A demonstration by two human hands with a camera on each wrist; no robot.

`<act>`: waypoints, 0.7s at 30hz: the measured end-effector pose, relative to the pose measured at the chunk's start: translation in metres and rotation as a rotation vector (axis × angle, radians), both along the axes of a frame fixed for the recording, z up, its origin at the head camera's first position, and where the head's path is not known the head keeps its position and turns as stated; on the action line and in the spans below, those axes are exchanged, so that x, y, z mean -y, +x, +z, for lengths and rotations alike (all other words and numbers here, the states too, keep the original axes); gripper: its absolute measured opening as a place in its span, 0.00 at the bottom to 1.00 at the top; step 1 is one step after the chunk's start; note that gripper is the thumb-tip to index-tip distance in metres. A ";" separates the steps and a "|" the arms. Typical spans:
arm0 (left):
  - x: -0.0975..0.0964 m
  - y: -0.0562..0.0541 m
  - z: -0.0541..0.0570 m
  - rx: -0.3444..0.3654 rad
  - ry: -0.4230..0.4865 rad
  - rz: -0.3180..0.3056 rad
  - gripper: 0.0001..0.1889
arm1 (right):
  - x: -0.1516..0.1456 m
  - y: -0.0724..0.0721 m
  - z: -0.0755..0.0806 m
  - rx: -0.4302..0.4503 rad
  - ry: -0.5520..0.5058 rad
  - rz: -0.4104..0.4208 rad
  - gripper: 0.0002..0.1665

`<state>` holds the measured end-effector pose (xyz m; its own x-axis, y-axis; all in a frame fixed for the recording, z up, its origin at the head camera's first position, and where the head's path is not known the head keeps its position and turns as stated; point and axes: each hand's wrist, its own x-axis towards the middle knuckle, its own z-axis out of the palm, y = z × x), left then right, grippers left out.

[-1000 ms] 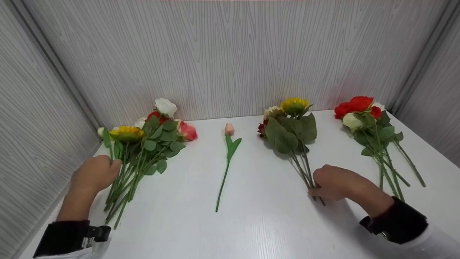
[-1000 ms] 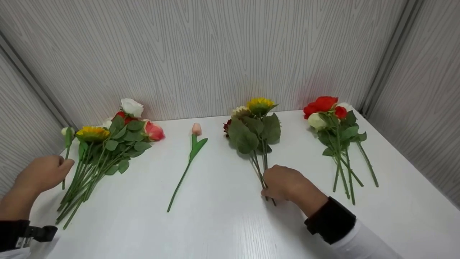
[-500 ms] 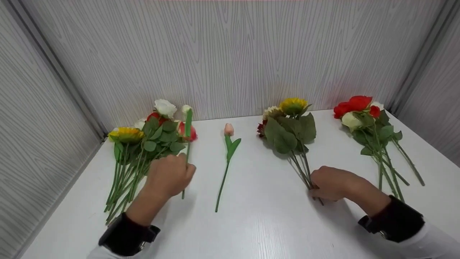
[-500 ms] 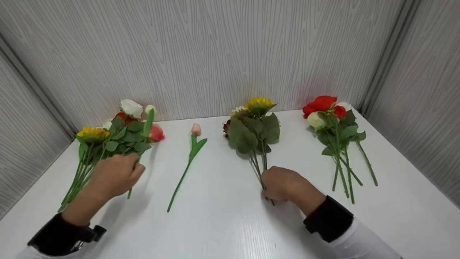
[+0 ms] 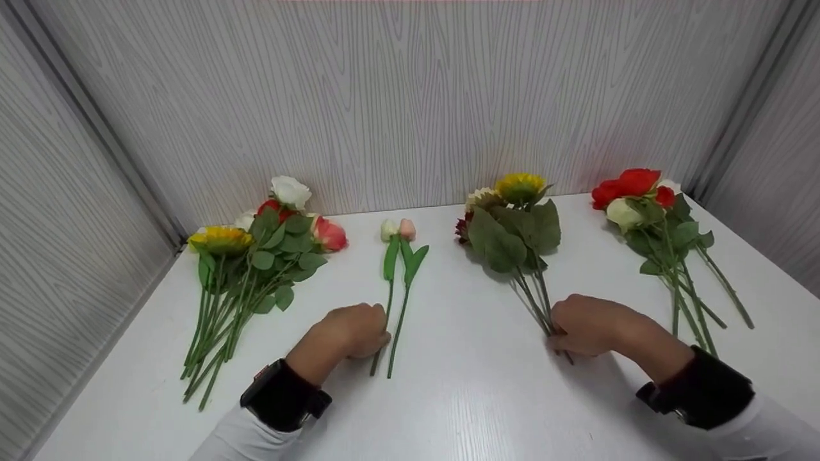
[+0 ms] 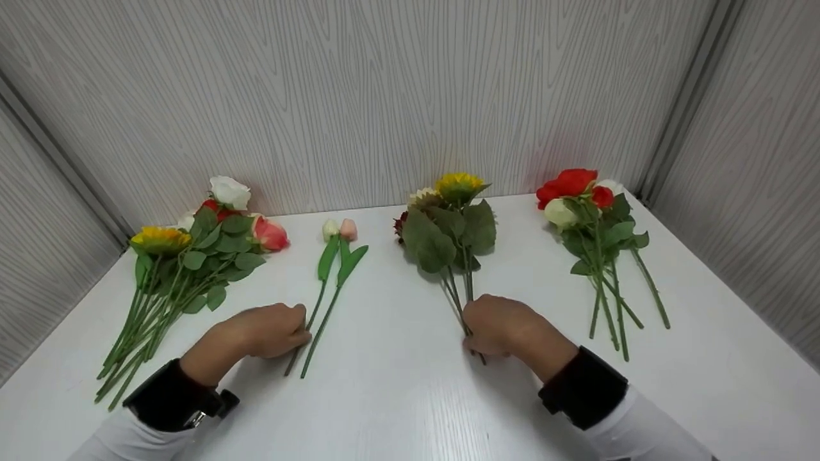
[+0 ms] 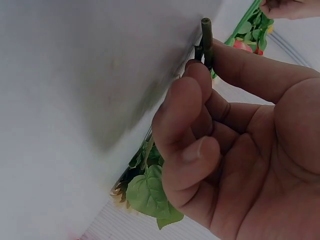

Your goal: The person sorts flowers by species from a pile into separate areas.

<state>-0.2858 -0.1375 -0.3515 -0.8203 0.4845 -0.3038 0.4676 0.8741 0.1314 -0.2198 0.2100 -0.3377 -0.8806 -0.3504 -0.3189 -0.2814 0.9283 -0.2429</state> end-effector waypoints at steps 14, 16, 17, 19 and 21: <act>0.062 -0.011 0.014 -0.163 0.077 0.074 0.15 | -0.003 0.003 -0.003 -0.014 0.000 0.001 0.18; 0.080 -0.013 0.017 -0.199 0.082 0.125 0.15 | -0.002 0.003 -0.002 -0.009 -0.003 0.002 0.18; 0.090 -0.014 0.018 -0.213 0.092 0.152 0.15 | -0.002 0.002 -0.002 -0.007 -0.003 0.001 0.18; 0.108 -0.017 0.019 -0.241 0.115 0.209 0.15 | -0.002 0.002 -0.002 -0.002 -0.002 -0.001 0.18; 0.126 -0.022 0.017 -0.267 0.150 0.260 0.15 | -0.003 0.002 -0.002 0.004 0.001 -0.002 0.18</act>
<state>-0.3073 -0.2639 -0.3342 -0.9619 0.2734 -0.0051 0.2686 0.9481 0.1702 -0.2182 0.2130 -0.3399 -0.8799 -0.3482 -0.3233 -0.2784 0.9292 -0.2430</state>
